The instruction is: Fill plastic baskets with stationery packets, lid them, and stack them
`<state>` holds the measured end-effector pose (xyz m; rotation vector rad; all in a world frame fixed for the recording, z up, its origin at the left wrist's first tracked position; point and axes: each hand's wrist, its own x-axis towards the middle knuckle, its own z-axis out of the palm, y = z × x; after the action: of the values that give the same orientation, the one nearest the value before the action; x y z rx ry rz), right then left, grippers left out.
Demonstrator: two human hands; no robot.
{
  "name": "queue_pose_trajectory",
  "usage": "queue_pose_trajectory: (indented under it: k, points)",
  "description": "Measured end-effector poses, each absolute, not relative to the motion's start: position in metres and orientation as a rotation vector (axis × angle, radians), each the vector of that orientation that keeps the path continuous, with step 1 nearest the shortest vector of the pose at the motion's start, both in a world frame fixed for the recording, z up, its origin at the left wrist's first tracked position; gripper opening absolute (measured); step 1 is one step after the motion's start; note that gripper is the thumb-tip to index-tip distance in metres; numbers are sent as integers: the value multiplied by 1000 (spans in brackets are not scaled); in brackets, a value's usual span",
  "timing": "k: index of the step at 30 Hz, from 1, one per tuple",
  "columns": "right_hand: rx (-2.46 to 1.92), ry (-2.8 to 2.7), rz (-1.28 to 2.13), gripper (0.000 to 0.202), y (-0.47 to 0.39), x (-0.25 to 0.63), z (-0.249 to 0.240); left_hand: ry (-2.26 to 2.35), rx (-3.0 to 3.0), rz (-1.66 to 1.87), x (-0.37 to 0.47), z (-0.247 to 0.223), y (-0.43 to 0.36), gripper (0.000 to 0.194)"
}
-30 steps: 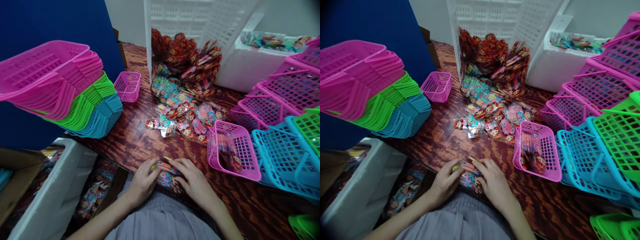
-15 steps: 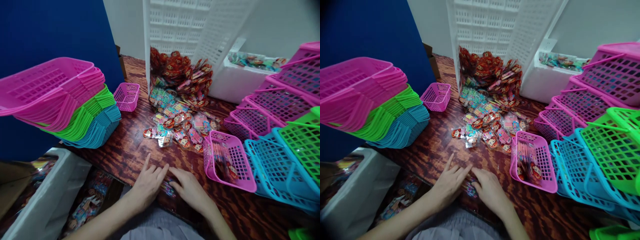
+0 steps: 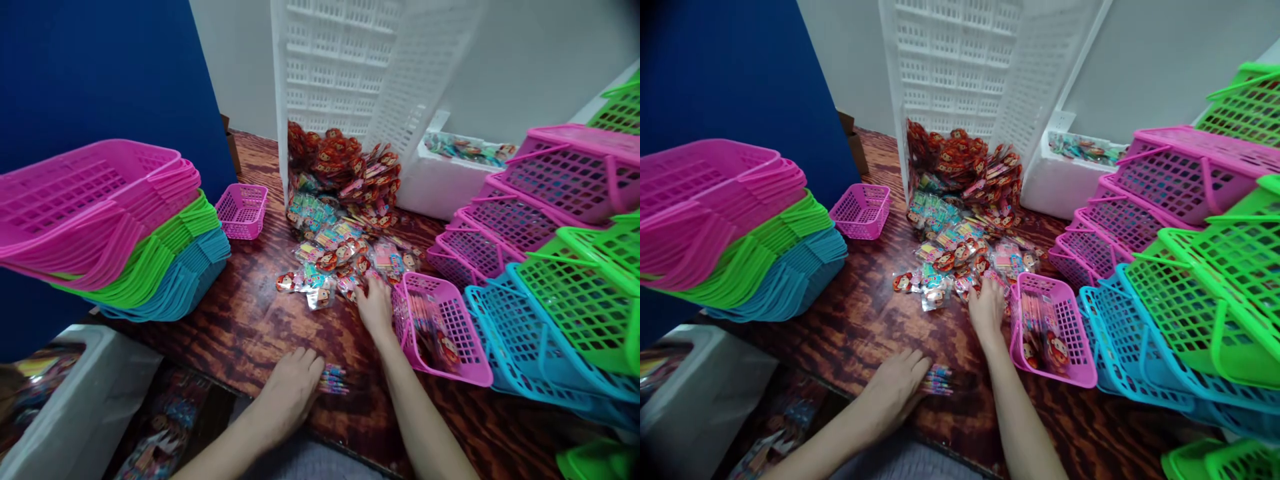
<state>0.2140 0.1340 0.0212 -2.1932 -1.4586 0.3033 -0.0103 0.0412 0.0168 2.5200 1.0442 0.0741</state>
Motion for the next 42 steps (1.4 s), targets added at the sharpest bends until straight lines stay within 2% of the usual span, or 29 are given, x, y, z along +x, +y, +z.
queue_pose_trajectory:
  k: [4,9,20,23,27,32,35,38,42]
  points:
    - [-2296,-1447,351,50,172,204,15,1053,2508,128,-11,15,42,23]
    - [-2271,-1469,557,45,180,207,13,1054,2521,160,-12,15,47,24]
    - [-1898,-1755,991,22,58,212,19,994,2626,61,-29,27,53,9]
    - [-1781,-1788,1084,18,42,208,26,988,2643,113,-29,23,47,12]
    - [-1707,-1870,1077,29,33,200,26,986,2631,205,-31,19,42,20]
    - [-1760,-2022,971,7,26,195,32,1022,2675,301,-37,20,36,26]
    - [-1738,-2096,891,18,22,189,38,991,2763,382,-36,24,37,22]
    - [-1635,-2143,906,22,19,183,40,828,2807,315,-33,30,43,17]
    - [-1609,-2080,1096,28,26,189,42,761,2771,141,-31,33,47,24]
